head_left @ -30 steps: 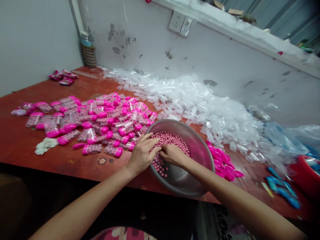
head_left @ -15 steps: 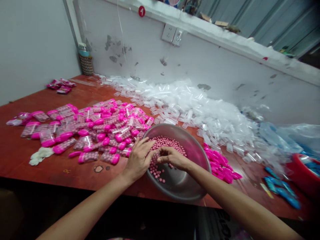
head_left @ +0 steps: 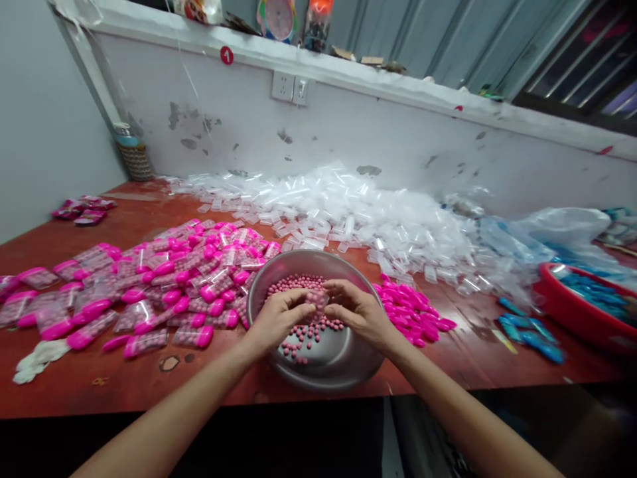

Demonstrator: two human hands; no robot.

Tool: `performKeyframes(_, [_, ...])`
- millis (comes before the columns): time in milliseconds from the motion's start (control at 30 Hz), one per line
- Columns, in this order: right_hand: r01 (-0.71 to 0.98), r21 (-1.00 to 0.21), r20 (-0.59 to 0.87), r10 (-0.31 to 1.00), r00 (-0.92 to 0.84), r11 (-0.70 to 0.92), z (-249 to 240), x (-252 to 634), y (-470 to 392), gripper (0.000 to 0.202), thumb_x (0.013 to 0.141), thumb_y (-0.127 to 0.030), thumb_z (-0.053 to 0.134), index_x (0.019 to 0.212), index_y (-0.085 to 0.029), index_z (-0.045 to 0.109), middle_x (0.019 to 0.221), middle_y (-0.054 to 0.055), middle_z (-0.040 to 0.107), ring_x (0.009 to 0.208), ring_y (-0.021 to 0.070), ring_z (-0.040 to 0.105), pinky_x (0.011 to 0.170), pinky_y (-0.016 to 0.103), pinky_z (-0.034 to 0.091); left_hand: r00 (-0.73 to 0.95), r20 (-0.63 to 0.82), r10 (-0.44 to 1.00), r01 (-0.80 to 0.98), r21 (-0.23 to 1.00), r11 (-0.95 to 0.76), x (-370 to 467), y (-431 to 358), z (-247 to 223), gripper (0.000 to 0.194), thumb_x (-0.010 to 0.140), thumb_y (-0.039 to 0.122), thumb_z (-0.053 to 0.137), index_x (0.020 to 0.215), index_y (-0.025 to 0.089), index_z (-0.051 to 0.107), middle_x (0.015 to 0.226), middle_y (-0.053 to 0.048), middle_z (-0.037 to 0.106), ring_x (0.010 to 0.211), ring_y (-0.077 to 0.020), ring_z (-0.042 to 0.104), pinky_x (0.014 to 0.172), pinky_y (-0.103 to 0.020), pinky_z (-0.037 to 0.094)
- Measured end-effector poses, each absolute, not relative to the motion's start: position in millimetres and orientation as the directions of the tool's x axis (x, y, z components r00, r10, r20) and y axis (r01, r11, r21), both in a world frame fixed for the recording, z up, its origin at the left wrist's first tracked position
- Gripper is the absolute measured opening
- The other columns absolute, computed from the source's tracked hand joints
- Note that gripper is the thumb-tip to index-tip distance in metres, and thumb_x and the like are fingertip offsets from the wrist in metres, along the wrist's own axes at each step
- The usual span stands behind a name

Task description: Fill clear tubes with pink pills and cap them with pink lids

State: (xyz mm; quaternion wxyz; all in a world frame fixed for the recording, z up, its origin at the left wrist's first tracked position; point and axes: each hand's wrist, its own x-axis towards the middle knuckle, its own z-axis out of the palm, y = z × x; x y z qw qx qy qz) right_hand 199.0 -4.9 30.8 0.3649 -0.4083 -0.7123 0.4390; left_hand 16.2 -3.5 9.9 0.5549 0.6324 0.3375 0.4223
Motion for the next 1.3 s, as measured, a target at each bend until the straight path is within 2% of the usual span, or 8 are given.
performKeyframes(133, [0.395, -0.708, 0.352, 0.777, -0.521, 0.585, 38, 215, -5, 0.023, 0.082, -0.025, 0.052, 0.104, -0.022, 0.058, 0.102, 0.005, 0.061, 0.096, 0.0158, 0.055, 0.085, 0.030, 0.042, 0.492, 0.110, 0.864, -0.018, 0.993, -0.116, 24, -5, 11, 0.026, 0.079, 0.025, 0.052, 0.101, 0.013, 0.061, 0.089, -0.005, 0.066, 0.079, -0.0184, 0.061, 0.072, -0.030, 0.050])
performKeyframes(300, [0.439, -0.616, 0.483, 0.753, -0.446, 0.655, 23, 214, -10, 0.012, 0.079, -0.027, 0.057, 0.086, -0.018, 0.062, 0.081, 0.003, 0.065, 0.078, 0.0129, 0.059, 0.074, 0.023, 0.045, 0.361, 0.118, 0.925, 0.267, 0.938, -0.223, 25, -6, 13, 0.029, 0.074, 0.035, 0.059, 0.096, 0.017, 0.065, 0.100, -0.006, 0.066, 0.094, -0.0237, 0.058, 0.088, -0.035, 0.045])
performKeyframes(433, [0.552, -0.663, 0.502, 0.847, -0.173, 0.506, 6, 210, -15, 0.017, 0.079, -0.032, 0.057, 0.087, -0.018, 0.062, 0.079, 0.001, 0.066, 0.071, 0.0113, 0.060, 0.069, 0.021, 0.045, 0.248, -0.082, 0.965, 0.168, 0.985, 0.040, 23, 0, 5, 0.037, 0.069, 0.039, 0.065, 0.100, 0.018, 0.062, 0.104, -0.003, 0.066, 0.097, -0.0229, 0.058, 0.087, -0.031, 0.047])
performKeyframes(600, [0.626, -0.630, 0.555, 0.830, -0.052, 0.460, -1, 248, -26, 0.031, 0.078, -0.035, 0.058, 0.104, -0.019, 0.057, 0.102, 0.005, 0.064, 0.094, 0.0157, 0.057, 0.084, 0.026, 0.043, 0.231, -0.273, 0.934, -0.145, 0.939, 0.310, 24, -3, 2, 0.035, 0.065, 0.034, 0.071, 0.096, 0.021, 0.061, 0.099, 0.001, 0.068, 0.082, -0.0173, 0.064, 0.071, -0.023, 0.054])
performKeyframes(733, [0.777, -0.628, 0.333, 0.886, 0.322, -0.047, -23, 332, -29, 0.014, 0.083, -0.026, 0.050, 0.087, -0.021, 0.062, 0.089, 0.002, 0.065, 0.085, 0.0130, 0.058, 0.080, 0.024, 0.042, 0.188, -0.324, 0.927, -0.187, 0.915, 0.358, 26, -5, 5, 0.038, 0.056, 0.036, 0.077, 0.089, 0.021, 0.064, 0.090, 0.001, 0.070, 0.073, -0.0175, 0.065, 0.064, -0.023, 0.056])
performKeyframes(867, [0.761, -0.586, 0.233, 0.842, 0.486, -0.277, -58, 409, -28, 0.013, 0.069, -0.013, 0.060, 0.082, -0.014, 0.063, 0.090, 0.011, 0.063, 0.090, 0.0238, 0.056, 0.082, 0.037, 0.038, 0.144, -0.350, 0.926, -0.165, 0.914, 0.371, 28, -5, 5, 0.047, 0.047, 0.039, 0.080, 0.087, 0.021, 0.066, 0.090, 0.000, 0.071, 0.074, -0.0196, 0.065, 0.063, -0.023, 0.057])
performKeyframes(1067, [0.693, -0.655, 0.158, 0.844, 0.513, -0.299, -82, 440, -24, 0.014, 0.065, -0.021, 0.063, 0.079, -0.019, 0.064, 0.083, 0.005, 0.065, 0.086, 0.0218, 0.056, 0.079, 0.033, 0.037, 0.122, -0.362, 0.924, -0.137, 0.916, 0.377, 30, -6, 4, 0.050, 0.045, 0.040, 0.081, 0.088, 0.020, 0.066, 0.091, -0.001, 0.071, 0.075, -0.0214, 0.065, 0.064, -0.028, 0.057])
performKeyframes(1300, [0.452, -0.886, 0.142, 0.871, 0.471, -0.100, -65, 434, -10, 0.030, 0.056, -0.043, 0.065, 0.068, -0.017, 0.057, 0.066, 0.001, 0.060, 0.065, 0.0167, 0.056, 0.065, 0.030, 0.044, 0.178, -0.323, 0.930, -0.089, 0.936, 0.342, 23, -9, 3, 0.048, 0.052, 0.042, 0.077, 0.094, 0.022, 0.064, 0.095, 0.001, 0.069, 0.087, -0.0219, 0.063, 0.069, -0.025, 0.056])
